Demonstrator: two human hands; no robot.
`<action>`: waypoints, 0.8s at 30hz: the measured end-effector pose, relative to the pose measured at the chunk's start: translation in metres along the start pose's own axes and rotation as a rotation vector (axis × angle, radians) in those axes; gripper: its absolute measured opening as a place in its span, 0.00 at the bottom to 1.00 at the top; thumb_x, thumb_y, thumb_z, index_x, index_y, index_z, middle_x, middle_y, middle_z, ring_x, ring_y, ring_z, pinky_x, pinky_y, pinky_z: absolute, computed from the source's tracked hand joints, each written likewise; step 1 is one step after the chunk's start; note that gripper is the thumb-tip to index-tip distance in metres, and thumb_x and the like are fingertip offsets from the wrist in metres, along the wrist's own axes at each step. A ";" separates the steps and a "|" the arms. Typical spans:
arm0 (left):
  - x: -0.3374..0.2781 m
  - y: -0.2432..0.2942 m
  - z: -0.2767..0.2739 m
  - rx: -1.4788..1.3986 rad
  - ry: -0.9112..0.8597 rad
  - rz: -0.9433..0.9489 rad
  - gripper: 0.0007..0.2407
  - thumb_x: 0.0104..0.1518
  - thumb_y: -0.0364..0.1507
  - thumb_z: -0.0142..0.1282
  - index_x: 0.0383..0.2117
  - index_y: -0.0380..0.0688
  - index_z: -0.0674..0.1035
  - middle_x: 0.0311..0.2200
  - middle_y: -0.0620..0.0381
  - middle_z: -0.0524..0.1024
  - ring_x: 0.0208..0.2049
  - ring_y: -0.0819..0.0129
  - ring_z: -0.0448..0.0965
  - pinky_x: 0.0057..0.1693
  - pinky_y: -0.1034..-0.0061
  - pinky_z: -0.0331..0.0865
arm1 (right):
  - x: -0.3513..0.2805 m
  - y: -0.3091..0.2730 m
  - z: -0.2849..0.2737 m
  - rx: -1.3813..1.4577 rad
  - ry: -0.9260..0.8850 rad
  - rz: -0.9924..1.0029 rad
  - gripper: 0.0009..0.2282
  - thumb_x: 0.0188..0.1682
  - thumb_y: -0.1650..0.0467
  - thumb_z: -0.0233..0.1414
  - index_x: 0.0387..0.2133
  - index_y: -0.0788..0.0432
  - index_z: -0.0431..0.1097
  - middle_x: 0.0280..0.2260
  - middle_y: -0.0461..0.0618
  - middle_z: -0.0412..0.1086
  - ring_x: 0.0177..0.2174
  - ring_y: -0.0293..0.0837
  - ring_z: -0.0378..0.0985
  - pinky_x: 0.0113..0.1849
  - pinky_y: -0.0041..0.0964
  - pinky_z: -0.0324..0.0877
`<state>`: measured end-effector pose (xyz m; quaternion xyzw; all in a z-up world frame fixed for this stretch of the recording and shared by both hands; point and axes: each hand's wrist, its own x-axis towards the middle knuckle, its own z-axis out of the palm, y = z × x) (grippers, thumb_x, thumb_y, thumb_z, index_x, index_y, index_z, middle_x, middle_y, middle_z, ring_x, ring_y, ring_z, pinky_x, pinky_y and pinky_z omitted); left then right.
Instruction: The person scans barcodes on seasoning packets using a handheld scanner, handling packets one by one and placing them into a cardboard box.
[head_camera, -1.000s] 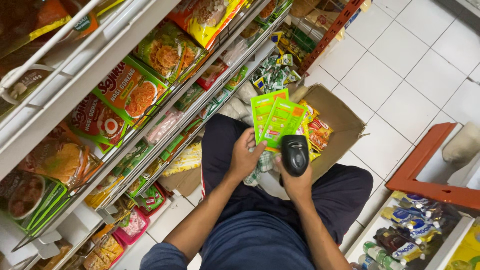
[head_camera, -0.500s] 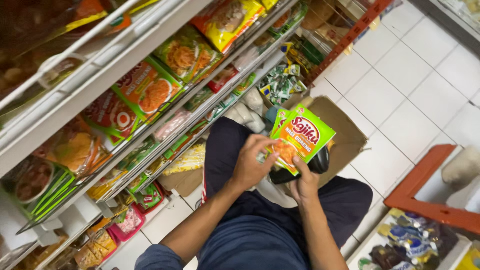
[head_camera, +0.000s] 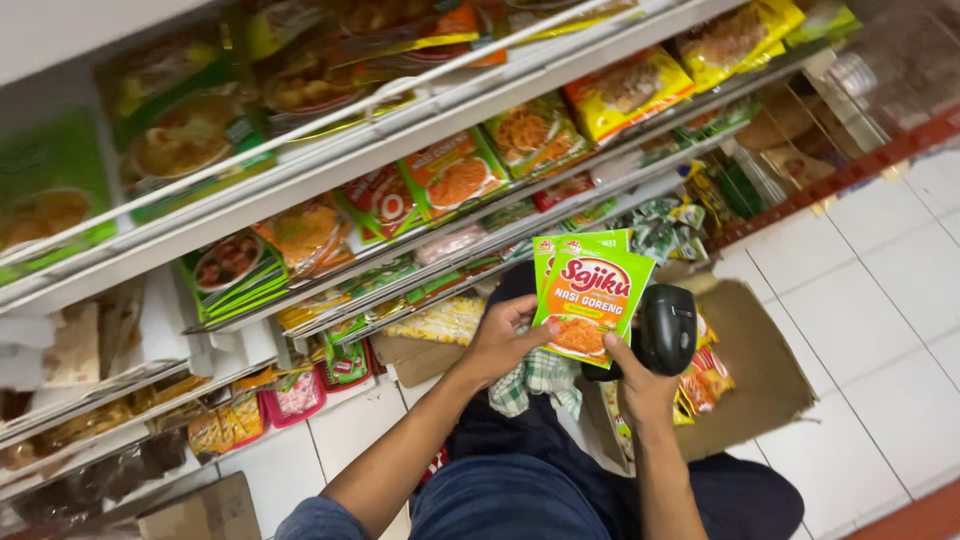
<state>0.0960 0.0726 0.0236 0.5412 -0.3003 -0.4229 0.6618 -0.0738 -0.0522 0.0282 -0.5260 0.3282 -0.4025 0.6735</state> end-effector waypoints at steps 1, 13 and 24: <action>-0.005 0.006 -0.004 0.036 0.012 0.048 0.14 0.61 0.29 0.59 0.51 0.36 0.78 0.46 0.58 0.80 0.47 0.77 0.76 0.57 0.76 0.69 | 0.001 0.001 0.005 -0.076 0.005 -0.021 0.22 0.42 0.79 0.64 0.50 0.62 0.67 0.41 0.43 0.70 0.40 0.37 0.73 0.43 0.34 0.71; -0.035 0.064 -0.025 -0.035 0.180 0.198 0.21 0.67 0.25 0.49 0.66 0.36 0.63 0.55 0.51 0.74 0.52 0.72 0.76 0.56 0.74 0.73 | 0.027 -0.018 0.082 0.017 -0.149 -0.008 0.22 0.42 0.76 0.63 0.51 0.60 0.69 0.44 0.43 0.73 0.42 0.36 0.75 0.46 0.32 0.72; -0.024 0.090 -0.046 0.064 0.379 0.171 0.23 0.65 0.28 0.47 0.67 0.39 0.63 0.48 0.59 0.78 0.39 0.77 0.78 0.40 0.77 0.76 | 0.045 -0.030 0.121 0.089 -0.244 0.020 0.22 0.41 0.79 0.64 0.51 0.63 0.70 0.42 0.47 0.72 0.40 0.39 0.76 0.44 0.35 0.72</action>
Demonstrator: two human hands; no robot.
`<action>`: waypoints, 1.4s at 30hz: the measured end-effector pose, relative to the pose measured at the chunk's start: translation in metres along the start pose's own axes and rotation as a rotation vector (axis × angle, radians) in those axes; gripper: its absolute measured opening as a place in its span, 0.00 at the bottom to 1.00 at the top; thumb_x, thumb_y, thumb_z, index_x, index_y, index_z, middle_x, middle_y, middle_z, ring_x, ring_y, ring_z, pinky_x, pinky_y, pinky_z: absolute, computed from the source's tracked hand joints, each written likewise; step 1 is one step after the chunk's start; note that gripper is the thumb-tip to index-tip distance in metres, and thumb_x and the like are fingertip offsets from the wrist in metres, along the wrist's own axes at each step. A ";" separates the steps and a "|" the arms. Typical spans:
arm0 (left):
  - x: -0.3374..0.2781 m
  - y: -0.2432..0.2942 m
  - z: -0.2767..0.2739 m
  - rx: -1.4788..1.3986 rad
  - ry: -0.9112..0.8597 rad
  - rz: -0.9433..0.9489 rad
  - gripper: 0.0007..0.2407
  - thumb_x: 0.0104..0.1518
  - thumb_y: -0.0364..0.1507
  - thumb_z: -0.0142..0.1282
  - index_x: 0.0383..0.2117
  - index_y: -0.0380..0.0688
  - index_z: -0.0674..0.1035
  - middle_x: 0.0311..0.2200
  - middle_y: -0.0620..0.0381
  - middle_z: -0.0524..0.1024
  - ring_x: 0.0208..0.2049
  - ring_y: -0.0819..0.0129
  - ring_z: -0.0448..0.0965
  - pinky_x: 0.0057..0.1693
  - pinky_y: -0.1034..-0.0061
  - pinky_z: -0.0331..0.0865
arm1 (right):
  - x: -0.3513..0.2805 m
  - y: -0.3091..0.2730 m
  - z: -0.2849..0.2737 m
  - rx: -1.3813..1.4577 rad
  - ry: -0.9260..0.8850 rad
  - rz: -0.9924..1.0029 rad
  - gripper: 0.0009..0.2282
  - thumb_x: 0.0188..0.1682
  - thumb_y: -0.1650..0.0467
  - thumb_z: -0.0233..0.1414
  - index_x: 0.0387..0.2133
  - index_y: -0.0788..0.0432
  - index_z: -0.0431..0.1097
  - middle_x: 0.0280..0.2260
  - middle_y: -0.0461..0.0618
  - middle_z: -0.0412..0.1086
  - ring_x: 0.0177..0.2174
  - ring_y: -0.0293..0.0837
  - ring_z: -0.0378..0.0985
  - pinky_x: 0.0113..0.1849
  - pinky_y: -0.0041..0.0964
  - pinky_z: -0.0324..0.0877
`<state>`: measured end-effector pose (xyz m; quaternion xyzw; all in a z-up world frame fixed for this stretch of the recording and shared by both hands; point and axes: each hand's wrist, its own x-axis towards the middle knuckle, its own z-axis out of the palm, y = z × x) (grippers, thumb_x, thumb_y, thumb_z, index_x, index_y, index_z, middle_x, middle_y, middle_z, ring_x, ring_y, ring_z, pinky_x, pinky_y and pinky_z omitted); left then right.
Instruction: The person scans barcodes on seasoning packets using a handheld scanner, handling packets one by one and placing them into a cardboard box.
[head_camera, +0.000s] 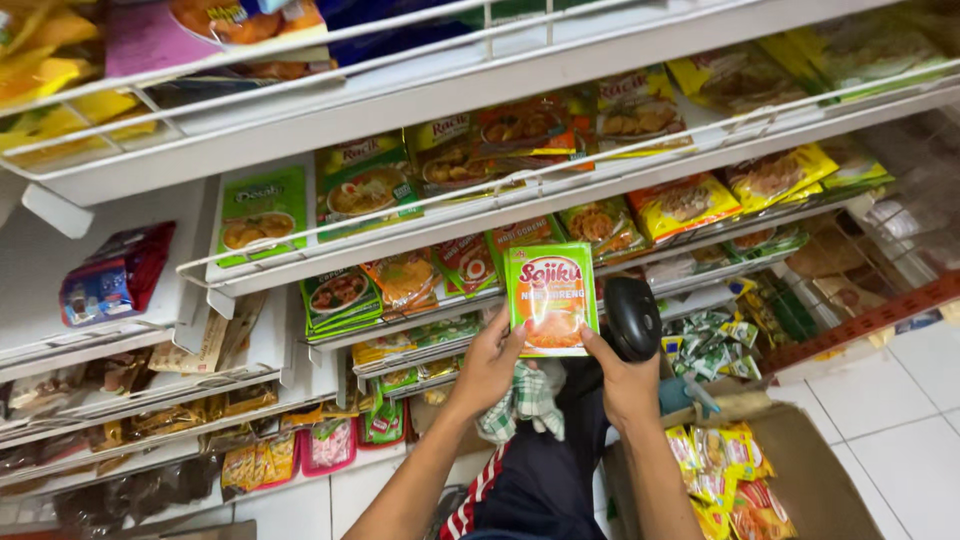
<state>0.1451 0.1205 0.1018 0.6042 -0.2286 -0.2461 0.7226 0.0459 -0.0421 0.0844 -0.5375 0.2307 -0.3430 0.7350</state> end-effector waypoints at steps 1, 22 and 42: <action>0.002 0.000 -0.002 0.030 0.017 0.036 0.24 0.65 0.27 0.49 0.68 0.39 0.62 0.44 0.57 0.77 0.36 0.76 0.78 0.41 0.78 0.75 | 0.003 -0.002 0.003 -0.023 0.012 0.006 0.22 0.42 0.79 0.64 0.51 0.64 0.71 0.42 0.47 0.72 0.39 0.40 0.75 0.44 0.35 0.72; 0.011 0.040 0.008 0.500 0.412 0.427 0.10 0.58 0.26 0.63 0.44 0.39 0.83 0.40 0.51 0.79 0.34 0.69 0.83 0.43 0.75 0.75 | 0.053 -0.005 0.049 0.222 0.109 0.002 0.13 0.41 0.80 0.63 0.39 0.62 0.72 0.34 0.45 0.72 0.32 0.39 0.76 0.36 0.33 0.71; 0.008 0.031 0.017 0.663 0.312 0.367 0.26 0.58 0.28 0.59 0.64 0.33 0.66 0.64 0.38 0.64 0.34 0.65 0.83 0.51 0.70 0.74 | 0.053 -0.026 0.060 -0.112 0.006 -0.117 0.14 0.42 0.72 0.66 0.40 0.63 0.74 0.35 0.43 0.75 0.33 0.35 0.75 0.37 0.31 0.70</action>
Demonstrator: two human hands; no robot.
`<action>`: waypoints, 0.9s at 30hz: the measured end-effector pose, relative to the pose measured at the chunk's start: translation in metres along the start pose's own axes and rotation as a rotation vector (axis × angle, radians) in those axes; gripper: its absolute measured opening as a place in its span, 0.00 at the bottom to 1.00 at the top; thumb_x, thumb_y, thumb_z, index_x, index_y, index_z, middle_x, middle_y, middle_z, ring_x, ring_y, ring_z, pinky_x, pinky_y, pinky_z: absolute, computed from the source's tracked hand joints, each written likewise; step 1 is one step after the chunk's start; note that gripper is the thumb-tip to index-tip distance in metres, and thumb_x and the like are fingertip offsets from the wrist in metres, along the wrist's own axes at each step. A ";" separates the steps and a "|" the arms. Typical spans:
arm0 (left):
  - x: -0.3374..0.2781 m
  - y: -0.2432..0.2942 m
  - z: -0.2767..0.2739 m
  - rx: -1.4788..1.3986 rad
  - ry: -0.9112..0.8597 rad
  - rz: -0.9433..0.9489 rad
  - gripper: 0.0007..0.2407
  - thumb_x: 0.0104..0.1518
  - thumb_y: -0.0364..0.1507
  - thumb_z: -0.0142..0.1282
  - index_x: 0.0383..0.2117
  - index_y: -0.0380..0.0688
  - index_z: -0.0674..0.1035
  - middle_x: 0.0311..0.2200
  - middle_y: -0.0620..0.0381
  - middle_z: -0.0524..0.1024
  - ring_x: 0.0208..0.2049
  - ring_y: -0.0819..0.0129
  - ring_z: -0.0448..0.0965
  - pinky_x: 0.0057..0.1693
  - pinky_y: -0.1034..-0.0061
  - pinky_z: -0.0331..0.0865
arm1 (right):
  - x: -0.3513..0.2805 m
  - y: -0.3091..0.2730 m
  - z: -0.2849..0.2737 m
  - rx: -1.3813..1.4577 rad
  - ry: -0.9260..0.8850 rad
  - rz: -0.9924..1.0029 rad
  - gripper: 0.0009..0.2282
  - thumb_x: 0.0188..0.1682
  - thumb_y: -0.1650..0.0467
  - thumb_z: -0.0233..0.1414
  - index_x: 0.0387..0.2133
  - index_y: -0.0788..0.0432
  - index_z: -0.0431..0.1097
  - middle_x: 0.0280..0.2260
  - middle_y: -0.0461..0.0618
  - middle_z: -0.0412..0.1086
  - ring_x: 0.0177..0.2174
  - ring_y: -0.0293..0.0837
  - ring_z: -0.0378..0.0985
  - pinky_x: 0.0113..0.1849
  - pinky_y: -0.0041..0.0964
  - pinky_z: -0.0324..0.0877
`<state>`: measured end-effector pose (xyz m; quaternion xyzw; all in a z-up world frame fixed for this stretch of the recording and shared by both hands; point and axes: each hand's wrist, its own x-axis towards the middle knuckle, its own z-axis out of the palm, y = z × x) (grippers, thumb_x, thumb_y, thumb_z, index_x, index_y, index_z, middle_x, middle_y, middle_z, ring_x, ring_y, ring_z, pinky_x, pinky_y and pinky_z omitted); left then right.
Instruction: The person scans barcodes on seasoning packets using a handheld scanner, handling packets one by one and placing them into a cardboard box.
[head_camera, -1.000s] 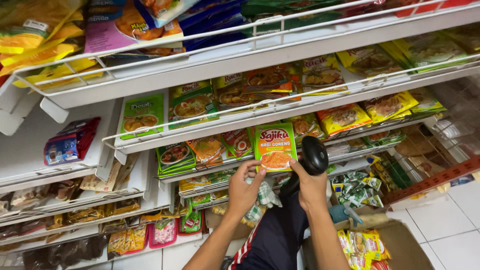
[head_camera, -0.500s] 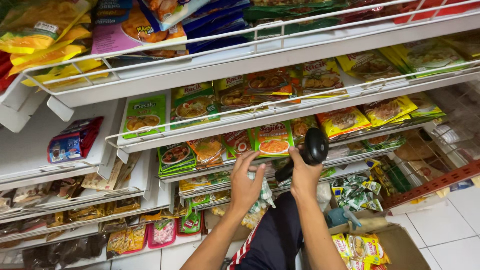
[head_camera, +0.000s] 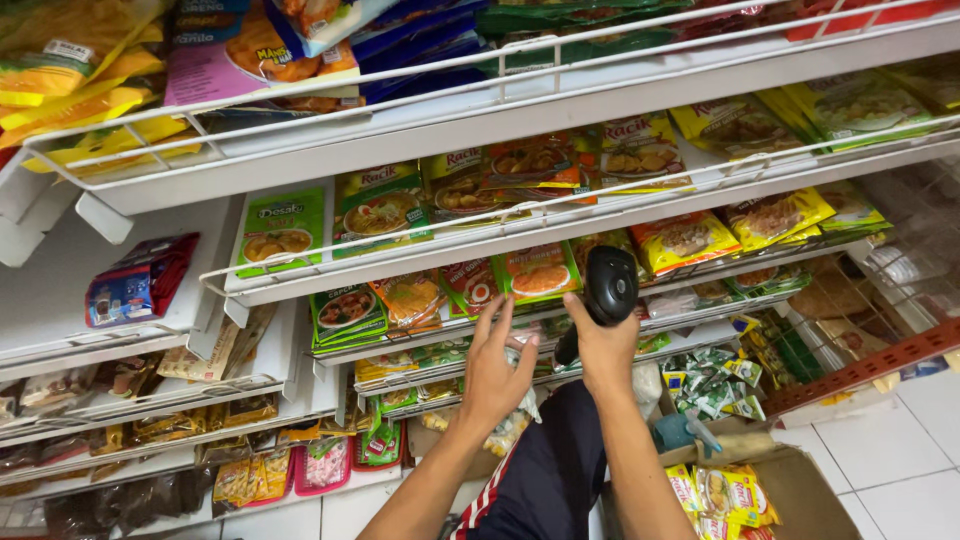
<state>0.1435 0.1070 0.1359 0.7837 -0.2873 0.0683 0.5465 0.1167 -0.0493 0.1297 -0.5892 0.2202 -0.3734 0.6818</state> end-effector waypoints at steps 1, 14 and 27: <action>0.001 0.001 0.000 0.020 -0.015 -0.023 0.27 0.57 0.28 0.59 0.64 0.33 0.66 0.65 0.37 0.63 0.33 0.64 0.83 0.51 0.70 0.74 | 0.000 -0.001 -0.001 -0.038 -0.015 0.006 0.13 0.42 0.72 0.66 0.39 0.63 0.74 0.34 0.43 0.74 0.32 0.35 0.74 0.36 0.31 0.69; 0.003 0.019 -0.005 -0.099 0.017 0.040 0.23 0.55 0.24 0.58 0.59 0.37 0.72 0.64 0.36 0.64 0.24 0.68 0.76 0.37 0.77 0.74 | -0.022 0.000 -0.014 -0.053 0.035 0.042 0.14 0.42 0.73 0.66 0.40 0.64 0.73 0.35 0.44 0.75 0.34 0.36 0.75 0.39 0.32 0.71; -0.077 -0.014 0.120 -0.347 -0.722 0.084 0.05 0.60 0.23 0.58 0.39 0.39 0.83 0.34 0.52 0.82 0.31 0.67 0.81 0.41 0.77 0.73 | -0.159 0.131 -0.210 0.052 0.264 0.298 0.13 0.47 0.75 0.61 0.45 0.65 0.72 0.37 0.48 0.77 0.34 0.38 0.78 0.38 0.35 0.75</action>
